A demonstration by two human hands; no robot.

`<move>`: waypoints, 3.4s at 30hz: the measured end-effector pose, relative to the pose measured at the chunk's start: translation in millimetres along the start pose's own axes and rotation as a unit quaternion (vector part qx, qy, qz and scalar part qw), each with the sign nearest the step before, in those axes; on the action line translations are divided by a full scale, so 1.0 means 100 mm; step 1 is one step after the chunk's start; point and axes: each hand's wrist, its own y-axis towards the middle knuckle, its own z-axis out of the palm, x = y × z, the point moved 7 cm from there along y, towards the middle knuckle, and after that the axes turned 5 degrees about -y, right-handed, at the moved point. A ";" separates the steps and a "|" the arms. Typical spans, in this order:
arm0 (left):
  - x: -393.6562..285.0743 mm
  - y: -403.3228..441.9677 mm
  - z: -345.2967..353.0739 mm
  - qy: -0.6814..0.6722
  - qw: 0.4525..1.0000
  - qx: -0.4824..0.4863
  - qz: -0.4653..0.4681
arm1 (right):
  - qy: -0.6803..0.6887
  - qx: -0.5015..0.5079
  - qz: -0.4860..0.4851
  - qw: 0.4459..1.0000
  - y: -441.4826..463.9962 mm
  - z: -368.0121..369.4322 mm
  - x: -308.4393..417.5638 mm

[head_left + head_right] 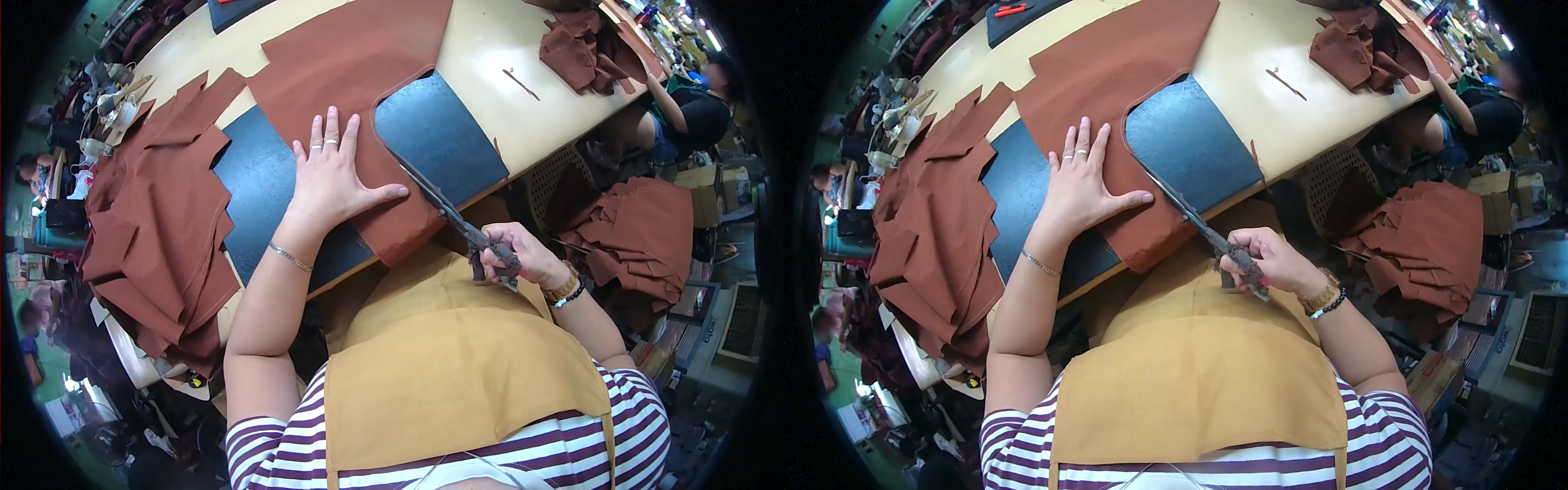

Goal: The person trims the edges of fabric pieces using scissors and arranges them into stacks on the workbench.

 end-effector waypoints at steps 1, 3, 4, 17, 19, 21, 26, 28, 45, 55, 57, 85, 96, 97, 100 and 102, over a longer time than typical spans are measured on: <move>0.00 0.00 0.00 0.005 1.000 0.000 -0.001 | -0.011 -0.005 0.004 1.000 -0.01 0.00 0.01; 0.00 0.00 -0.01 0.016 1.000 -0.001 -0.002 | -0.033 -0.015 0.012 0.999 -0.04 0.00 0.05; 0.00 -0.01 -0.01 0.015 1.000 0.000 -0.003 | -0.029 -0.014 0.015 0.999 -0.04 0.01 0.05; -0.07 -0.02 0.04 0.013 1.000 0.016 0.009 | 0.006 -0.006 0.012 1.000 0.04 0.05 0.03; -0.08 -0.03 0.04 0.015 1.000 0.017 0.011 | 0.010 -0.010 0.009 1.000 0.07 0.05 0.02; -0.08 -0.03 0.03 0.012 1.000 0.018 0.007 | 0.019 -0.013 0.006 1.000 0.06 0.06 -0.01; -0.06 -0.03 0.02 0.024 1.000 0.015 -0.007 | 0.035 -0.004 0.013 0.999 0.00 0.06 -0.01; -0.08 -0.05 0.02 0.026 1.000 0.017 -0.006 | 0.029 -0.003 0.013 0.999 0.01 0.07 0.02; 0.26 0.08 -0.05 0.023 1.000 -0.016 0.004 | 0.056 -0.026 -0.014 0.998 0.14 0.12 -0.05; 0.21 -0.12 -0.05 0.034 0.998 -0.032 -0.040 | 0.056 -0.014 -0.041 0.997 0.16 0.11 -0.09; 0.19 -0.21 -0.04 0.035 0.997 -0.038 -0.054 | 0.044 0.002 -0.043 0.998 0.16 0.11 -0.09; 0.47 0.02 -0.09 0.037 0.998 -0.009 0.058 | 0.065 0.038 -0.045 0.996 0.21 0.15 -0.06; 0.44 -0.10 -0.05 0.040 0.999 -0.013 0.030 | 0.065 0.053 -0.027 0.996 0.27 0.11 -0.02; 0.44 -0.10 -0.05 0.040 0.999 -0.015 0.030 | 0.065 0.049 -0.025 0.996 0.27 0.11 -0.01; 0.44 -0.11 -0.05 0.040 0.999 -0.012 0.031 | 0.070 0.044 -0.033 0.996 0.26 0.11 0.02; 0.44 -0.11 -0.05 0.041 0.999 -0.012 0.031 | 0.064 0.048 -0.040 0.996 0.24 0.12 0.03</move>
